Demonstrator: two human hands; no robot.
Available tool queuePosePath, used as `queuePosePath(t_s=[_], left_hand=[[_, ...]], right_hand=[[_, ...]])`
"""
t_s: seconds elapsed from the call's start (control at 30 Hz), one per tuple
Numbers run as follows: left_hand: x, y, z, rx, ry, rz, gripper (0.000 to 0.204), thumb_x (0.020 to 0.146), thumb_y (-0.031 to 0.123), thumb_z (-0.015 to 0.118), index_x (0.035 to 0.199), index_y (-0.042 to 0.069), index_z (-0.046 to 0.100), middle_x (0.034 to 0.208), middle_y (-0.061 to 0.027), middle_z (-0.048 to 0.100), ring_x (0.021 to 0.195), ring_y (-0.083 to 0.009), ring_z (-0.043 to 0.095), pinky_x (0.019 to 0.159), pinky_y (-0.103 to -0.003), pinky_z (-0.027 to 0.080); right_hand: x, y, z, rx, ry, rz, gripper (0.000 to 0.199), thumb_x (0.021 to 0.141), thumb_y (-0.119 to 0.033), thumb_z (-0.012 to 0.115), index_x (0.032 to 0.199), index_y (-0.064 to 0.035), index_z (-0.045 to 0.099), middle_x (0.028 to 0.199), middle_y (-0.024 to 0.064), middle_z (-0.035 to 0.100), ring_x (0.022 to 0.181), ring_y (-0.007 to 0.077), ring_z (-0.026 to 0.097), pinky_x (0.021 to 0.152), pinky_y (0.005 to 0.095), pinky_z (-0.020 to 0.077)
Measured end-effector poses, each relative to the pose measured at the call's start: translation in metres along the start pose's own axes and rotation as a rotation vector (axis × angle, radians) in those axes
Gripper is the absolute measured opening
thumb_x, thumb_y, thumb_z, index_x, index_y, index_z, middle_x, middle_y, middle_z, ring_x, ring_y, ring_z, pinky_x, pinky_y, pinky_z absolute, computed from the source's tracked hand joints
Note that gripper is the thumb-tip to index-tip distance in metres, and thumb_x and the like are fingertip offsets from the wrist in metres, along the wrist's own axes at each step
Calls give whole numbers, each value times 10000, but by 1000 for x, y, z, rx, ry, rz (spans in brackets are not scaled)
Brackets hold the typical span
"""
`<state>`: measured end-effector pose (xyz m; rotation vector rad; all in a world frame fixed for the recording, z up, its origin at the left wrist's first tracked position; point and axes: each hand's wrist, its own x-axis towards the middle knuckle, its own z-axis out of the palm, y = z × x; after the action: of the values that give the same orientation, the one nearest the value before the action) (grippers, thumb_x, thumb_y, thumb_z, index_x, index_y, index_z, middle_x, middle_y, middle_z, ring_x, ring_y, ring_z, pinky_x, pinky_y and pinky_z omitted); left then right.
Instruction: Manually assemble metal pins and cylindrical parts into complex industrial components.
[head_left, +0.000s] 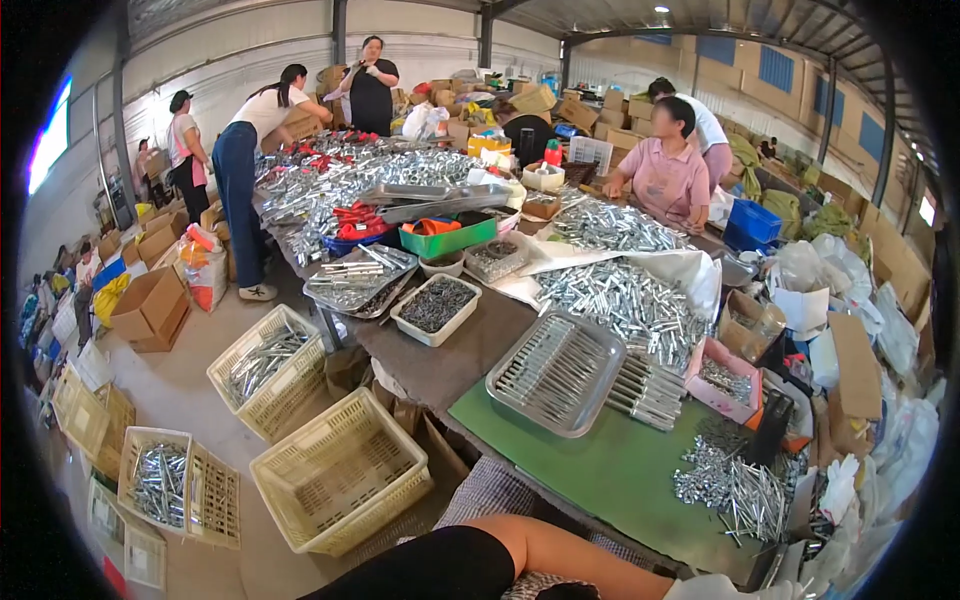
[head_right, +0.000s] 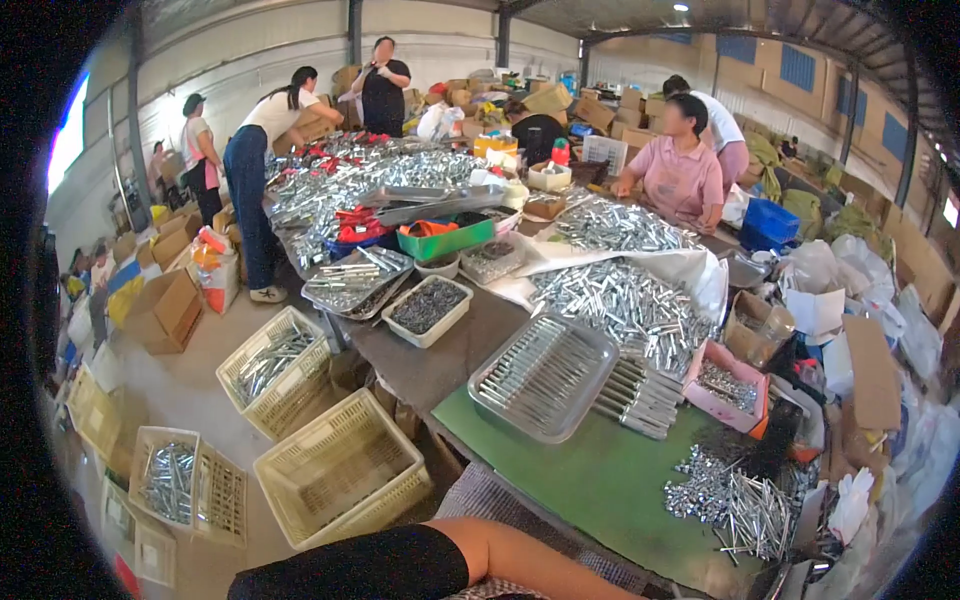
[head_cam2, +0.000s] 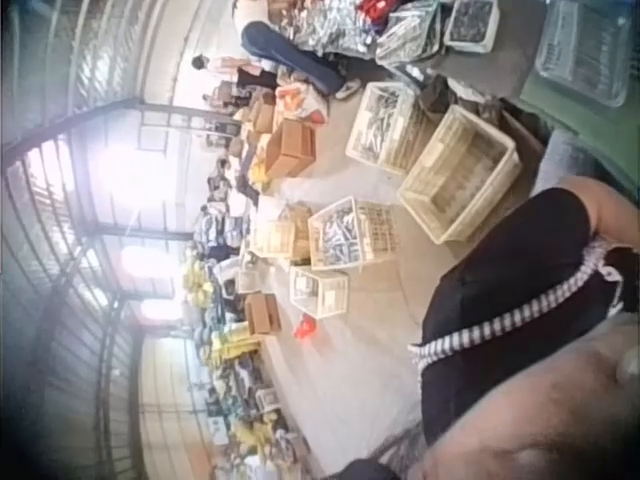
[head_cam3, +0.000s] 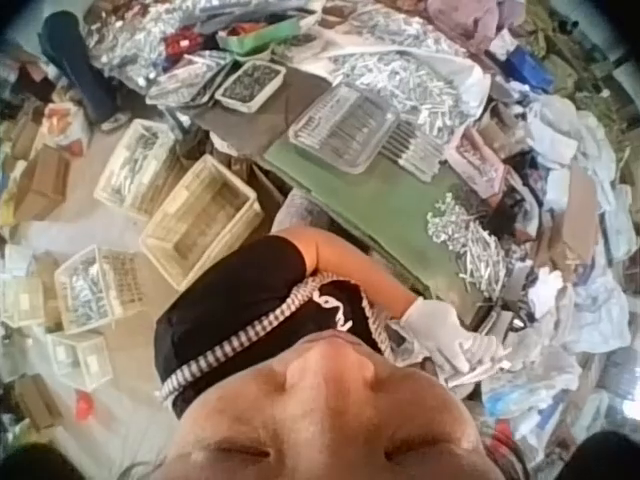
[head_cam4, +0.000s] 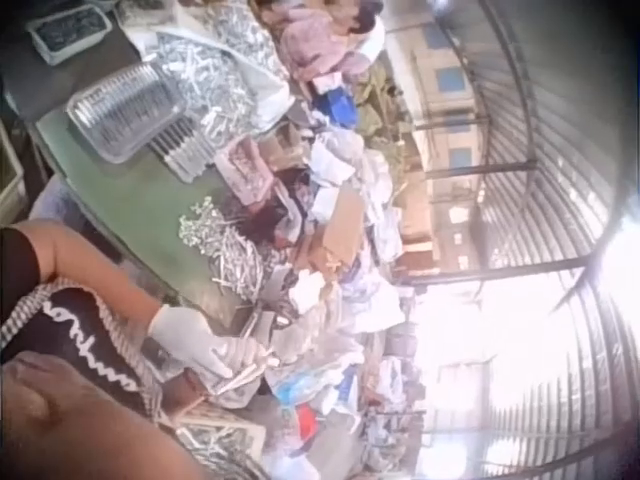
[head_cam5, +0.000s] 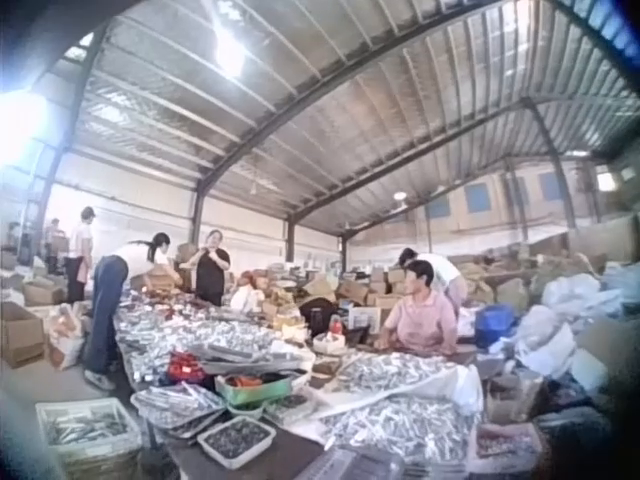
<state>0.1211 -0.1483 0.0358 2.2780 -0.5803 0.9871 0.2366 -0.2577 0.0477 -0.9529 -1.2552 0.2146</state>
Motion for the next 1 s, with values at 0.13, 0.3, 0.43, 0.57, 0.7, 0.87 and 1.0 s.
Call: queuePosePath(t_s=[0.13, 0.3, 0.43, 0.57, 0.7, 0.87, 1.0], left_hand=[[7, -1, 29, -169, 412, 159, 259, 889, 309, 619, 999, 77, 652, 1010, -158, 614, 793, -360, 579, 661, -415, 469], [29, 21, 0, -452, 447, -101, 241, 865, 228, 647, 992, 24, 633, 943, -131, 598, 867, -323, 555, 757, -411, 453], [37, 18, 6, -433, 642, -151, 287, 854, 202, 653, 1082, 37, 598, 910, -129, 597, 885, -289, 574, 797, -381, 468], [44, 23, 2, -998, 548, -640, 297, 876, 229, 629, 1117, 60, 588, 904, -125, 616, 824, -259, 609, 783, -370, 484], [40, -11, 10, -1249, 151, -806, 280, 900, 289, 608, 1082, 77, 618, 865, -120, 643, 786, -232, 632, 733, -366, 497], [-16, -73, 12, -916, 81, -932, 263, 806, 313, 642, 955, 105, 581, 593, 15, 505, 408, -99, 403, 371, -305, 363], [-29, -75, 18, -1303, 372, -1061, 270, 861, 390, 622, 895, 161, 484, 617, 58, 374, 421, -44, 302, 349, -228, 267]], right_hand=[[-2, 2, 7, -124, -63, -11, 176, 884, -139, 514, 986, -67, 639, 882, 70, 661, 788, 193, 631, 695, 314, 514], [-1, 4, 13, -273, -142, -24, 181, 874, -149, 524, 987, -68, 641, 890, 73, 662, 795, 204, 631, 703, 323, 512], [-2, 6, 18, -398, -198, -46, 186, 866, -157, 532, 988, -69, 642, 897, 76, 662, 802, 213, 631, 709, 330, 511], [-3, 5, 20, -520, -253, -65, 192, 858, -165, 540, 989, -70, 644, 903, 79, 662, 808, 222, 631, 716, 337, 510], [-7, 5, 28, -647, -309, -89, 199, 851, -173, 549, 990, -71, 646, 910, 82, 662, 814, 231, 631, 722, 344, 509], [-10, 1, 26, -811, -364, -122, 208, 841, -183, 559, 992, -72, 648, 918, 86, 663, 822, 242, 631, 730, 353, 508], [-15, 2, 33, -942, -392, -144, 216, 833, -191, 567, 993, -72, 650, 924, 89, 663, 828, 251, 631, 736, 360, 507]])
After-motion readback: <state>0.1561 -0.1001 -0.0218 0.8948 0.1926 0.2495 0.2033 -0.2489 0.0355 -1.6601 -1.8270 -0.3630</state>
